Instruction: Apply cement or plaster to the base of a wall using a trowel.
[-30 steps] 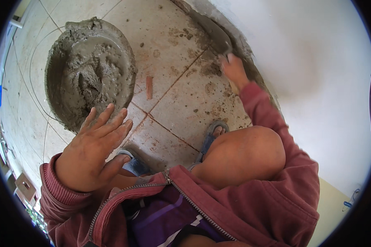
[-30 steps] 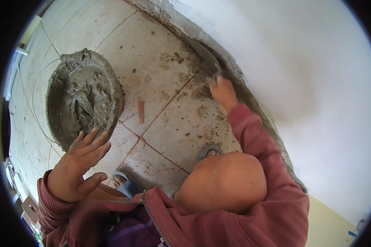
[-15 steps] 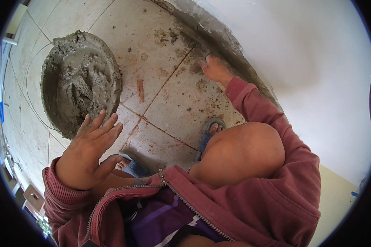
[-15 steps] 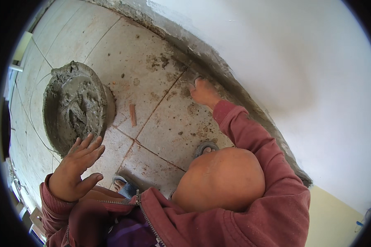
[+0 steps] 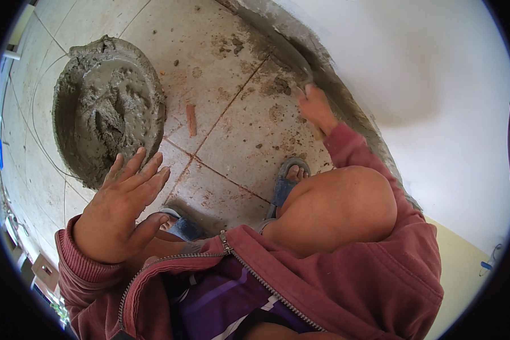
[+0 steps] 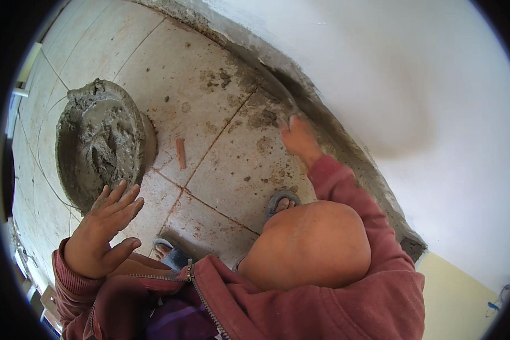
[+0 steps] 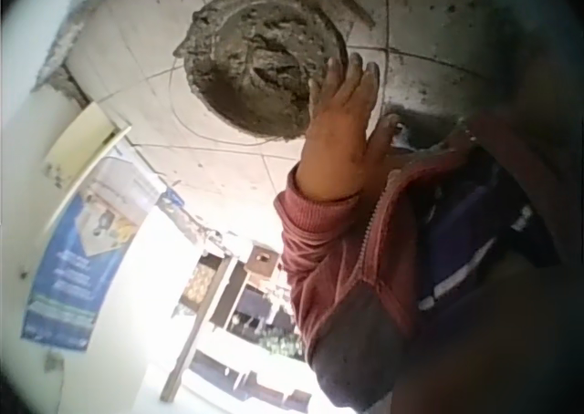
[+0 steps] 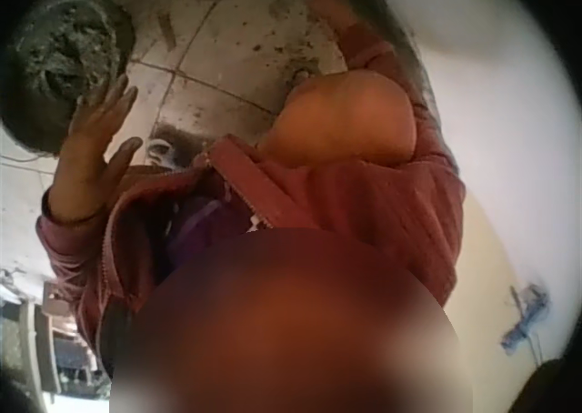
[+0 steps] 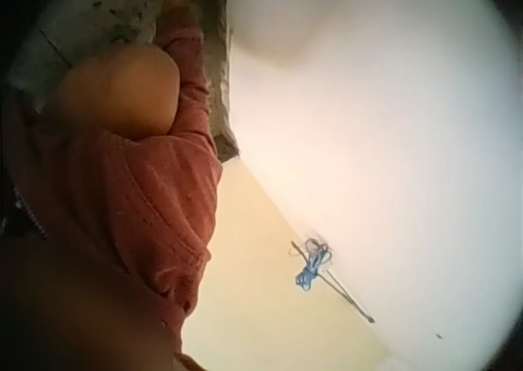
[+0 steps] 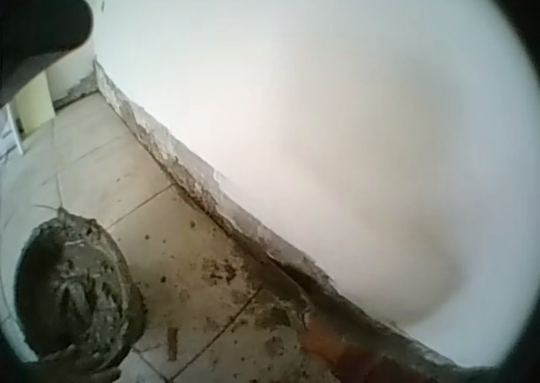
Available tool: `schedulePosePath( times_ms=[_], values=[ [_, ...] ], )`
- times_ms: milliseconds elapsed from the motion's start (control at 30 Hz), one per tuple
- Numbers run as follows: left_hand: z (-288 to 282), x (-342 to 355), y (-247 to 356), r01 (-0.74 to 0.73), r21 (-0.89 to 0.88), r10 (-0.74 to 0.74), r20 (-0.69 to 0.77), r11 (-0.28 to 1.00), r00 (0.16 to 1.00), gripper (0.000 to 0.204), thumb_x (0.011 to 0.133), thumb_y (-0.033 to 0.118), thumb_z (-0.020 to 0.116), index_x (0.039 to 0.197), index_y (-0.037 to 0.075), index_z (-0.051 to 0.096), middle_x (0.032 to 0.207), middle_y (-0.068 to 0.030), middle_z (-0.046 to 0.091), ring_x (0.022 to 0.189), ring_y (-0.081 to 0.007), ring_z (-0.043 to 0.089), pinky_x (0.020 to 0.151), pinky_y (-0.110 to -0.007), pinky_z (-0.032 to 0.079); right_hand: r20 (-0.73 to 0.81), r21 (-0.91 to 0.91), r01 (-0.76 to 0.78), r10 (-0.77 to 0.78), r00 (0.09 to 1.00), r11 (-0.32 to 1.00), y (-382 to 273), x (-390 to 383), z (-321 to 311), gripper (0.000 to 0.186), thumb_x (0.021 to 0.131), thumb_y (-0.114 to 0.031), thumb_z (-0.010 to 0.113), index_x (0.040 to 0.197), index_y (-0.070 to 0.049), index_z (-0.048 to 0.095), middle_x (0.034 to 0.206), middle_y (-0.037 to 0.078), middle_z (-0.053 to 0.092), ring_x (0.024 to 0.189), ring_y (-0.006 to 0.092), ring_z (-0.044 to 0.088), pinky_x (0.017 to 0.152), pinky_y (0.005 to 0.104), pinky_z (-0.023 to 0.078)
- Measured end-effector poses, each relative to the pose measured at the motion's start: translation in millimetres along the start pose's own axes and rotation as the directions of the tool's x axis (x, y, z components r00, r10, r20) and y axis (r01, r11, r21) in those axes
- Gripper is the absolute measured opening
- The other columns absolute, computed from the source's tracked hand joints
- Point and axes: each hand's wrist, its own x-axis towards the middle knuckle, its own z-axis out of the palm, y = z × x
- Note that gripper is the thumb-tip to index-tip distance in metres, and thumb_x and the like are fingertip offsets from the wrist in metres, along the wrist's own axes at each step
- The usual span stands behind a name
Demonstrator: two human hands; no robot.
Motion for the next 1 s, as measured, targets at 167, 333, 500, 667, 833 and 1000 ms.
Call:
schedulePosePath(
  times_ms=[167,333,500,667,833,1000],
  values=[
    [1.4,0.2,2.8,-0.025,0.013,0.024,0.018,1.000,1.000,0.052,0.073,0.019,0.057,0.118,-0.002,0.040,0.125,-0.0221,0.036,0.120,-0.0402,0.026,0.099,-0.051,0.018,0.045,-0.079,0.036,-0.032,0.998,0.996,-5.6,17.8,-0.5,0.043,0.082,-0.034,0.045,0.091,0.008,0.050,0.086,0.027,0.055,0.082,0.0385,0.054,0.073,0.0432,0.042],
    [2.5,0.5,6.4,0.007,0.016,-0.007,0.020,1.000,1.000,0.052,0.073,0.018,0.056,0.119,-0.002,0.040,0.125,-0.0221,0.036,0.121,-0.0400,0.026,0.099,-0.051,0.017,0.112,-0.115,0.059,-0.046,0.993,0.992,-5.0,12.7,-3.8,0.043,0.082,-0.033,0.046,0.093,0.009,0.050,0.088,0.027,0.055,0.084,0.0376,0.054,0.074,0.0428,0.042],
    [2.2,6.6,8.8,0.000,0.007,0.000,0.034,1.000,0.999,0.052,0.074,0.017,0.057,0.119,-0.001,0.039,0.126,-0.0219,0.036,0.121,-0.0402,0.025,0.099,-0.050,0.016,0.203,-0.108,0.119,-0.095,0.975,0.987,-17.6,16.9,-3.3,0.042,0.082,-0.033,0.046,0.094,0.008,0.050,0.087,0.026,0.056,0.083,0.0379,0.055,0.073,0.0428,0.042],
    [2.7,8.7,10.0,0.005,0.006,-0.005,0.026,1.000,1.000,0.052,0.073,0.017,0.057,0.119,-0.001,0.039,0.126,-0.0218,0.036,0.121,-0.0400,0.024,0.099,-0.050,0.016,0.103,-0.028,0.020,-0.017,0.994,0.999,-10.4,24.4,5.3,0.042,0.082,-0.033,0.046,0.093,0.007,0.050,0.087,0.025,0.056,0.082,0.0373,0.055,0.074,0.0426,0.042],
    [3.3,8.0,9.0,0.010,0.012,-0.011,0.048,1.000,0.999,0.052,0.073,0.016,0.057,0.120,0.000,0.039,0.126,-0.0216,0.036,0.122,-0.0394,0.025,0.099,-0.050,0.016,0.194,-0.116,0.172,-0.147,0.970,0.978,-23.0,14.0,2.1,0.041,0.082,-0.032,0.046,0.093,0.007,0.050,0.088,0.024,0.056,0.083,0.0369,0.055,0.074,0.0422,0.043],
    [2.9,7.1,9.5,0.009,0.018,-0.009,0.038,1.000,0.999,0.053,0.073,0.016,0.057,0.120,0.000,0.039,0.126,-0.0211,0.035,0.122,-0.0391,0.025,0.100,-0.050,0.017,0.025,-0.014,0.035,-0.034,0.999,0.999,-6.8,34.0,17.1,0.040,0.082,-0.032,0.046,0.089,0.007,0.049,0.078,0.026,0.055,0.075,0.0386,0.055,0.067,0.0429,0.042]
  ],
)
